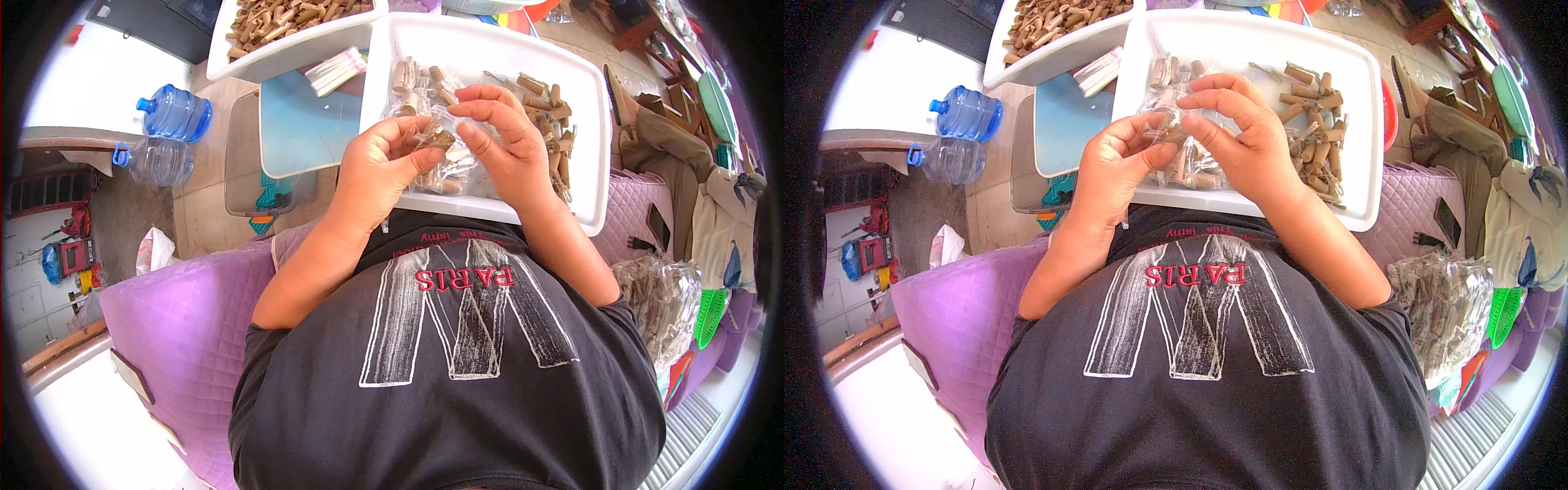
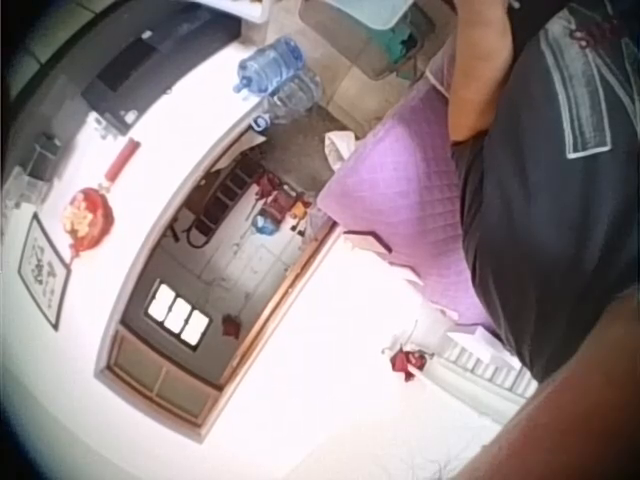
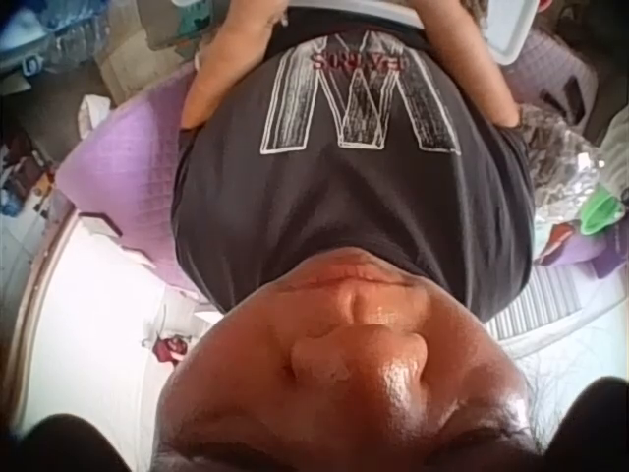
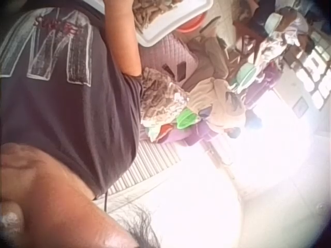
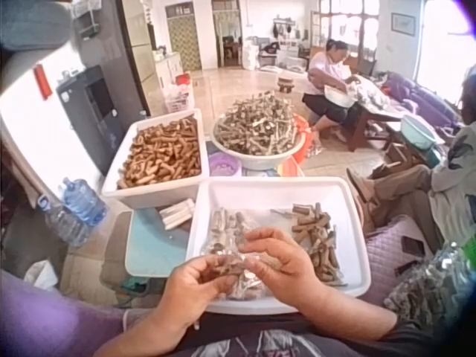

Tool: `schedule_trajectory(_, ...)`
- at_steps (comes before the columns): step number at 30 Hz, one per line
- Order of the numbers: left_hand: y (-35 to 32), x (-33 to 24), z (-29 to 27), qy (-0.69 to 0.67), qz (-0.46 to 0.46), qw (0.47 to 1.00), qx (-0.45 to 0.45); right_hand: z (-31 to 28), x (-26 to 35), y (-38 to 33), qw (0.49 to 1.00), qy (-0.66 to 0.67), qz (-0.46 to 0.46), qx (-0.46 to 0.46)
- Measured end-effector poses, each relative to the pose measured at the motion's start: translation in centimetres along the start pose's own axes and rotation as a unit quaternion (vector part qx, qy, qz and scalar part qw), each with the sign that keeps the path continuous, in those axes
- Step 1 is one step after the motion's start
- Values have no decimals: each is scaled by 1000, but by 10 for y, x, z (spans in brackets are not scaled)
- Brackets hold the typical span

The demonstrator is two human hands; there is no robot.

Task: The person puts small brown tubes into small plastic bags by hand.

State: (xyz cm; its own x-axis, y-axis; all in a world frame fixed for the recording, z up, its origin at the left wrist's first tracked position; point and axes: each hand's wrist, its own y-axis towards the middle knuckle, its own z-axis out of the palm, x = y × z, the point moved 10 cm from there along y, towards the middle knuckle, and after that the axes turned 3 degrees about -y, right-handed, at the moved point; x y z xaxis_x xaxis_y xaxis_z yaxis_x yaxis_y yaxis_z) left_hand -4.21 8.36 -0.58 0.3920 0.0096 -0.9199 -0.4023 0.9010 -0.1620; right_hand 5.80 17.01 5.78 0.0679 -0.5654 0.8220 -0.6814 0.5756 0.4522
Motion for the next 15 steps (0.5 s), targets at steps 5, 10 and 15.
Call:
schedule_trajectory(5,-2,-10,-7,55,61,996,-30,8,10,-2,991,-118,-4,59)
schedule_trajectory(10,-10,-25,-3,199,110,973,-48,5,29,0,976,-197,-93,24)
schedule_trajectory(15,-10,-26,-8,183,154,969,-65,9,43,1,949,-267,-167,28)
